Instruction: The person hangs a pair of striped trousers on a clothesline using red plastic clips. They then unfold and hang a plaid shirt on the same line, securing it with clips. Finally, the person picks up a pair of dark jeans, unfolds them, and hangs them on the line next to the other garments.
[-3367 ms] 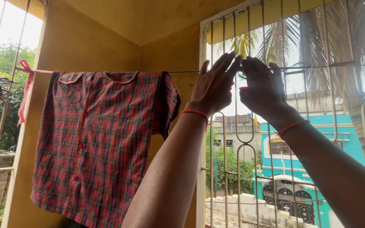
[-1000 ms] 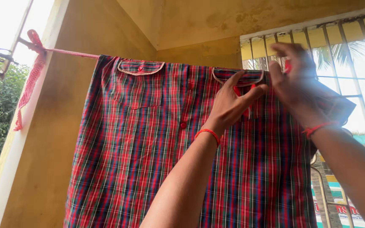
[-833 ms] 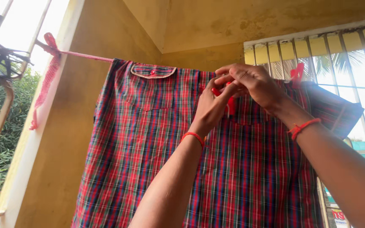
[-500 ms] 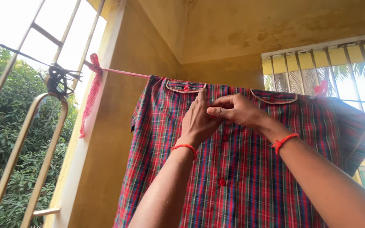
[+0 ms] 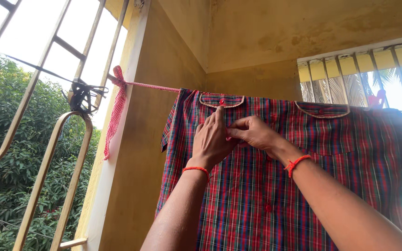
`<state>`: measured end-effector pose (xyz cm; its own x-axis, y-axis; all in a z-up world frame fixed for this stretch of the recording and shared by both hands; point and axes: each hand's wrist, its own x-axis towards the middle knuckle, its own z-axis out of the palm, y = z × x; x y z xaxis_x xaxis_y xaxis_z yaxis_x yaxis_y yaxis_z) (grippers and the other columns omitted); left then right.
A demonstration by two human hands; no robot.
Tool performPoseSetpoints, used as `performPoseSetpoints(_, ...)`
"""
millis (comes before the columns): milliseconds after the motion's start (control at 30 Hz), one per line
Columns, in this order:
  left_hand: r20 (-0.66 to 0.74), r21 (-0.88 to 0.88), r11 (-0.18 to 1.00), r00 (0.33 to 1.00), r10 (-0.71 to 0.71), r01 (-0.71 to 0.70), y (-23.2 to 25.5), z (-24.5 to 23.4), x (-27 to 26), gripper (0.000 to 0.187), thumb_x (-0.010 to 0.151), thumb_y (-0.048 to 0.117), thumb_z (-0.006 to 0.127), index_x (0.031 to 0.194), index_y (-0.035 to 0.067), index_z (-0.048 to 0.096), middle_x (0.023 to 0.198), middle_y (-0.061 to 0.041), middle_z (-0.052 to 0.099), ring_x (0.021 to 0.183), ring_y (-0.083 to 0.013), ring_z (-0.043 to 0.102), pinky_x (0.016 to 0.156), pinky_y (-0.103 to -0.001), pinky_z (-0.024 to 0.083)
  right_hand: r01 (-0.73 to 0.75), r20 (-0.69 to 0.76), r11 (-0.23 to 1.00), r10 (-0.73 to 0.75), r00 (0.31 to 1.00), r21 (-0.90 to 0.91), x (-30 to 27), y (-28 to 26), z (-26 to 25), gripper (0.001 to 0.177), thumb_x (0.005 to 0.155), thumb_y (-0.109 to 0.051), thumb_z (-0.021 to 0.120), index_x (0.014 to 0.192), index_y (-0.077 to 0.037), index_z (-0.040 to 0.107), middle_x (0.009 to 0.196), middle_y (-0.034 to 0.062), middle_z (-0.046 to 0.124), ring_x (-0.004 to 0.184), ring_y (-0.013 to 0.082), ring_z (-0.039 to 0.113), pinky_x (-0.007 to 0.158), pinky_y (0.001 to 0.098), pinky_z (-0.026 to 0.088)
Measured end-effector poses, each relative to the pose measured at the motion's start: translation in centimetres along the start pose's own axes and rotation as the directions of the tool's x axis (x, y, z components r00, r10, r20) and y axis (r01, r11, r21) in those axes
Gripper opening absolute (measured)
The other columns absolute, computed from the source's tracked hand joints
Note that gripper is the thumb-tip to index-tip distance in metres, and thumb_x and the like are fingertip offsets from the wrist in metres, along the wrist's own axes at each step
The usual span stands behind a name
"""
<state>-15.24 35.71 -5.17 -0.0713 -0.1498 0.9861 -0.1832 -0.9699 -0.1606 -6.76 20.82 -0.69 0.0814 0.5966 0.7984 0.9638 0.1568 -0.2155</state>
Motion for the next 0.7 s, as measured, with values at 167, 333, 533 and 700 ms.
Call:
performPoseSetpoints(167,-0.011,0.039,0.996,0.997,0.075,-0.075,-1.6,1.1,0.4,0.107,0.073,0.034,0.086,0.154,-0.003,0.028,0.126,-0.017,0.065,0.121,-0.0306,0.063,0.099,-0.047,0.047,-0.121,0.046,0.990,0.118,0.992,0.072,-0.7,-1.2,0.0,0.038,0.086,-0.037,0.069,0.112,-0.009,0.076,0.100,0.0025,0.079,0.096,0.0105,0.072,0.089,0.0316,0.055)
performPoseSetpoints(333,-0.075,0.037,0.986,0.984,0.163,-0.160,-2.6,2.1,1.4,0.111,0.070,0.031,0.087,0.155,-0.004,0.025,0.131,-0.018,0.063,0.120,-0.0312,0.063,0.100,-0.047,0.047,-0.070,0.008,0.997,0.070,0.997,-0.012,0.2,-1.4,-0.1,0.037,0.090,-0.036,0.072,0.109,-0.005,0.077,0.098,0.0065,0.078,0.093,0.0134,0.069,0.085,0.0329,0.052)
performPoseSetpoints(533,-0.116,0.051,0.957,0.950,0.290,-0.286,-3.4,1.4,2.6,0.112,0.075,0.062,0.078,0.148,-0.007,0.028,0.134,-0.026,0.058,0.122,-0.0372,0.057,0.103,-0.056,0.037,-0.015,-0.159,0.992,0.034,0.987,0.121,2.4,-0.1,-0.6,0.027,0.088,-0.023,0.069,0.108,-0.004,0.074,0.095,0.0046,0.078,0.089,0.0110,0.075,0.069,0.0296,0.049)
performPoseSetpoints(700,-0.241,0.067,0.961,0.930,0.278,-0.269,-6.0,0.7,3.6,0.068,0.101,0.049,0.054,0.144,-0.003,0.048,0.139,-0.023,0.060,0.132,-0.0379,0.055,0.109,-0.052,0.039,0.345,-0.341,0.930,-0.287,0.895,0.123,5.6,1.6,-2.5,0.021,0.095,-0.012,0.062,0.109,0.000,0.073,0.091,0.0068,0.071,0.084,0.0102,0.066,0.082,0.0264,0.056)
